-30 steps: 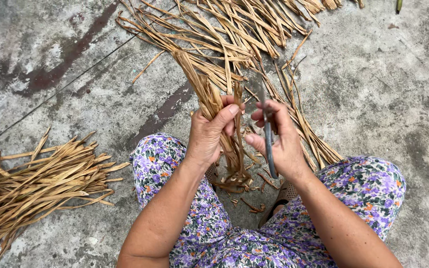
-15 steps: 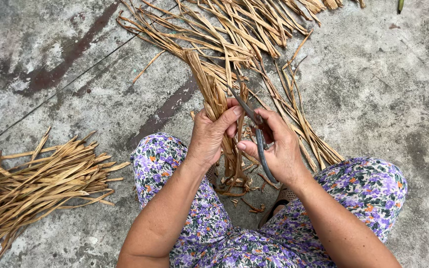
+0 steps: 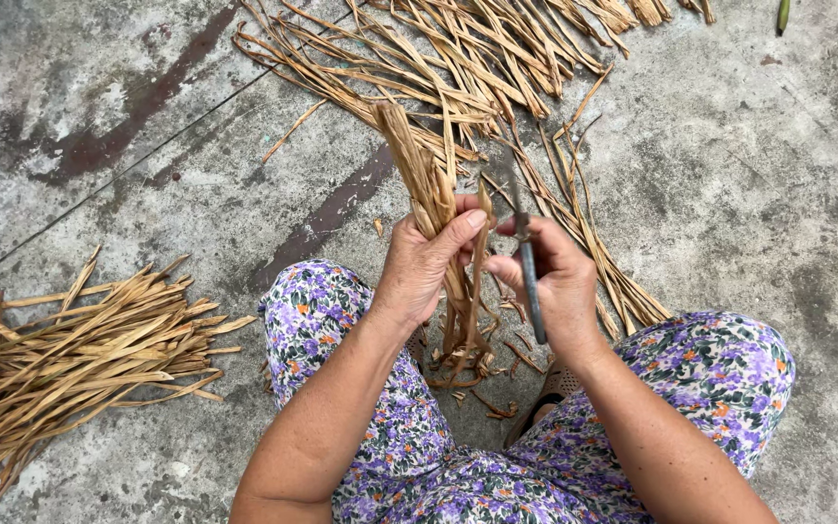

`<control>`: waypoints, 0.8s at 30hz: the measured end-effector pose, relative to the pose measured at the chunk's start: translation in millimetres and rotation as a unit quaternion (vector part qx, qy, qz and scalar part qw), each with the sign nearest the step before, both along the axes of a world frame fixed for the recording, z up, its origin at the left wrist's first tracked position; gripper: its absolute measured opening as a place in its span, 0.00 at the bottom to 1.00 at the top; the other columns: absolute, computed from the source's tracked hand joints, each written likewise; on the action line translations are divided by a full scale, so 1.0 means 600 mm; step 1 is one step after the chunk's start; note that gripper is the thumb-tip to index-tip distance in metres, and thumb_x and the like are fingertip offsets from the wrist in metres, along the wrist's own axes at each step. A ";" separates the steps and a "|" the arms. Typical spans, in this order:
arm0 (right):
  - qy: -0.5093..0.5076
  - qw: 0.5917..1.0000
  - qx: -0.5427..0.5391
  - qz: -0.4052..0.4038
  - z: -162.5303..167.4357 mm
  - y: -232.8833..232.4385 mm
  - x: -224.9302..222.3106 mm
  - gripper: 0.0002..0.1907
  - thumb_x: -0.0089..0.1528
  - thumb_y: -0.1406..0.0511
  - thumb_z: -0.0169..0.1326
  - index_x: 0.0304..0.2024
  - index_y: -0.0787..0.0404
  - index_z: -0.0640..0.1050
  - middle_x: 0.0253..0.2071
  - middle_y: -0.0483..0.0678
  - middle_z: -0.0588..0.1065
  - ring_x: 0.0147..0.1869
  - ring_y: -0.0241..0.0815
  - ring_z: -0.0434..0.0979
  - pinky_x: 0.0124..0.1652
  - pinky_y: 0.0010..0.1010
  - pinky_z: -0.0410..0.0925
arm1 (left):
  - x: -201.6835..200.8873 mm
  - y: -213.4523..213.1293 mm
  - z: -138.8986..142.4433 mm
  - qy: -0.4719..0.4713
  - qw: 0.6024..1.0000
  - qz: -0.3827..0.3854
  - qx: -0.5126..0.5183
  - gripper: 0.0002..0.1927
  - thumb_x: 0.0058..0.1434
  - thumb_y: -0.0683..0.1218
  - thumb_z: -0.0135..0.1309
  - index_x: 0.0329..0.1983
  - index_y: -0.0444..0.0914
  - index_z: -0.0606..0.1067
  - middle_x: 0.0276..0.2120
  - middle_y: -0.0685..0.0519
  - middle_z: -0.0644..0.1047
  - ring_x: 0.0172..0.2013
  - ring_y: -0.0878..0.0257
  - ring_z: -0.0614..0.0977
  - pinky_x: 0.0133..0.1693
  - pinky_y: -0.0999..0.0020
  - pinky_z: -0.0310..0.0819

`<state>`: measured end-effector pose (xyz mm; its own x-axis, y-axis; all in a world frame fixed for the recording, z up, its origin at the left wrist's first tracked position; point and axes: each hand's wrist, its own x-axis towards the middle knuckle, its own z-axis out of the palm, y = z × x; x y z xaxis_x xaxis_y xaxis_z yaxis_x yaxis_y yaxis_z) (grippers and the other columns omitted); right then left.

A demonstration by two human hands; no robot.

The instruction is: The person sits on a concrete floor surrounded by piles of dried palm-like leaves and uses scissors to trim off hard midribs and damaged ends from the leaves. They hold each leaf bundle in one hand, snip along it, drop the trimmed pieces aside, and place the trimmed leaves onto a growing pile.

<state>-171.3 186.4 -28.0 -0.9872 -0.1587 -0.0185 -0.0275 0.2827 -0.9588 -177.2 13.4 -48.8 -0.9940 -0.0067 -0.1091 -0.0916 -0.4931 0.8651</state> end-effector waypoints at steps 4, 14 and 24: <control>0.126 0.987 -0.101 0.005 -0.005 0.004 -0.003 0.19 0.64 0.70 0.63 0.55 0.62 0.73 0.40 0.45 0.76 0.37 0.28 0.72 0.35 0.20 0.68 | -0.001 0.013 -0.003 0.012 1.000 -0.008 -0.012 0.09 0.68 0.45 0.55 0.49 0.38 0.76 0.40 0.55 0.84 0.42 0.69 0.84 0.43 0.72 0.82; 0.143 0.965 -0.209 0.068 0.009 0.011 0.007 0.22 0.64 0.75 0.60 0.57 0.62 0.69 0.44 0.48 0.78 0.47 0.34 0.81 0.46 0.26 0.79 | 0.012 0.060 -0.019 -0.020 0.950 -0.061 -0.305 0.16 0.73 0.48 0.53 0.57 0.38 0.64 0.43 0.45 0.77 0.40 0.58 0.84 0.39 0.62 0.88; 0.032 0.975 -0.220 0.019 -0.010 0.016 -0.021 0.22 0.63 0.73 0.62 0.57 0.60 0.72 0.40 0.44 0.76 0.44 0.31 0.77 0.46 0.21 0.73 | 0.013 0.070 0.031 -0.067 0.924 -0.103 -0.363 0.33 0.64 0.41 0.52 0.70 0.47 0.55 0.42 0.48 0.79 0.37 0.52 0.85 0.37 0.58 0.86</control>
<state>-183.8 196.1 -33.9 -0.9774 -0.1731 0.1218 -0.0944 -0.1585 -0.9828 -169.4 55.1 -30.0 -0.9604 0.0616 -0.2717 -0.2484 0.2524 0.9352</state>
